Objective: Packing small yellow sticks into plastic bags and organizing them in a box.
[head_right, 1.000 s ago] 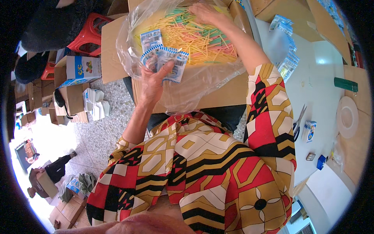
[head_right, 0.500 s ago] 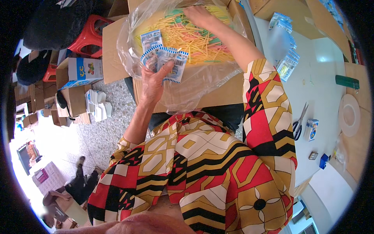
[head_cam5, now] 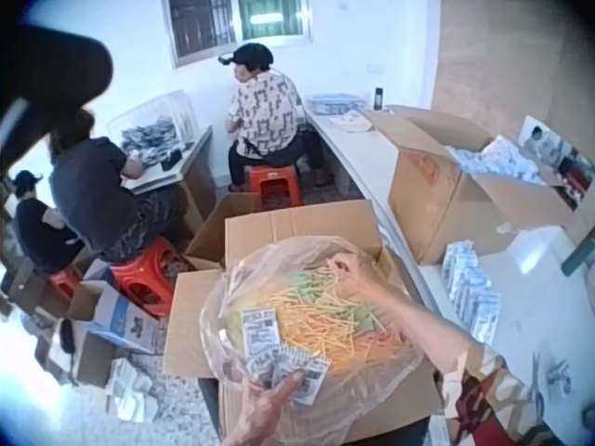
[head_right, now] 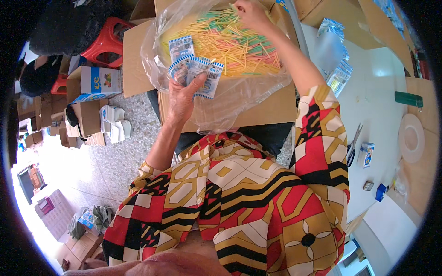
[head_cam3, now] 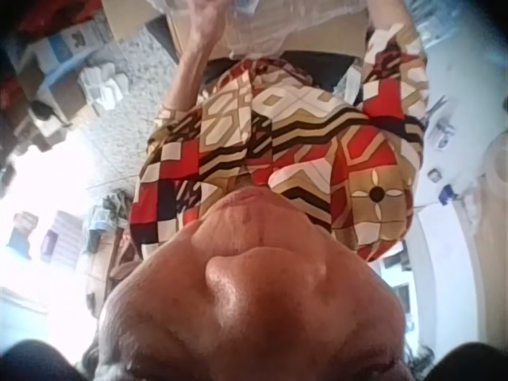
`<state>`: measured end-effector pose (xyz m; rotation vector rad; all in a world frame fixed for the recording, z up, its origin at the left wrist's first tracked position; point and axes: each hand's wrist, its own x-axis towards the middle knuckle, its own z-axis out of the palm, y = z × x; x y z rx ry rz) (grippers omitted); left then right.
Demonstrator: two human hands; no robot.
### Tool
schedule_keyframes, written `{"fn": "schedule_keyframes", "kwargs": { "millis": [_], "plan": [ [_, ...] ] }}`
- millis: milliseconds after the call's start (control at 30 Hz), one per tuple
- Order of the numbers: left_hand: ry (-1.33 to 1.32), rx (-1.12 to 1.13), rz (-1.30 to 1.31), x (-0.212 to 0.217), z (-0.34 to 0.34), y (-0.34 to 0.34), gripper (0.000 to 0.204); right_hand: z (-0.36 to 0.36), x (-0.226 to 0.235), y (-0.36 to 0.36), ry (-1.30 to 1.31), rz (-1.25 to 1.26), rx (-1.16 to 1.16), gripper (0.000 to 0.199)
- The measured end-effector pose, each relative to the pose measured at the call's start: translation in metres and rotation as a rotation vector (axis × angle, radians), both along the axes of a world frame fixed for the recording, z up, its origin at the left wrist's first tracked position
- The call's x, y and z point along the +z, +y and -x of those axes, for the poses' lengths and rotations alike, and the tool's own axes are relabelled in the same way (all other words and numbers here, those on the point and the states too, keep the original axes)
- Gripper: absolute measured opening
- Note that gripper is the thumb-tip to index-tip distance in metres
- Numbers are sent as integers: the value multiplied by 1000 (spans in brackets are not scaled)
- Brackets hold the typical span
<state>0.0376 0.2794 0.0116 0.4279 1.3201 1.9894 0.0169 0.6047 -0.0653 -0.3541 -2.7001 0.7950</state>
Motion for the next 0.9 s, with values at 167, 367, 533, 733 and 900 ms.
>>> {"fn": "schedule_keyframes", "kwargs": {
  "millis": [167, 367, 533, 733, 900],
  "plan": [
    [1, -22, 16, -5, 3, 0, 20, -43, 73, -40, 74, 606, -14, 15],
    [60, -27, 30, -2, 2, 3, 19, -92, 153, -116, 237, 742, -50, 13],
    [98, -47, 37, -1, -2, 8, 19, -117, 171, -138, 226, 494, 65, 15],
    [137, -45, 15, 5, -6, 9, 21, -116, 172, -150, 271, 248, 160, 13],
    [177, -39, -2, 3, -5, 6, 22, -110, 165, -158, 282, 199, 215, 14]
  ]
}}
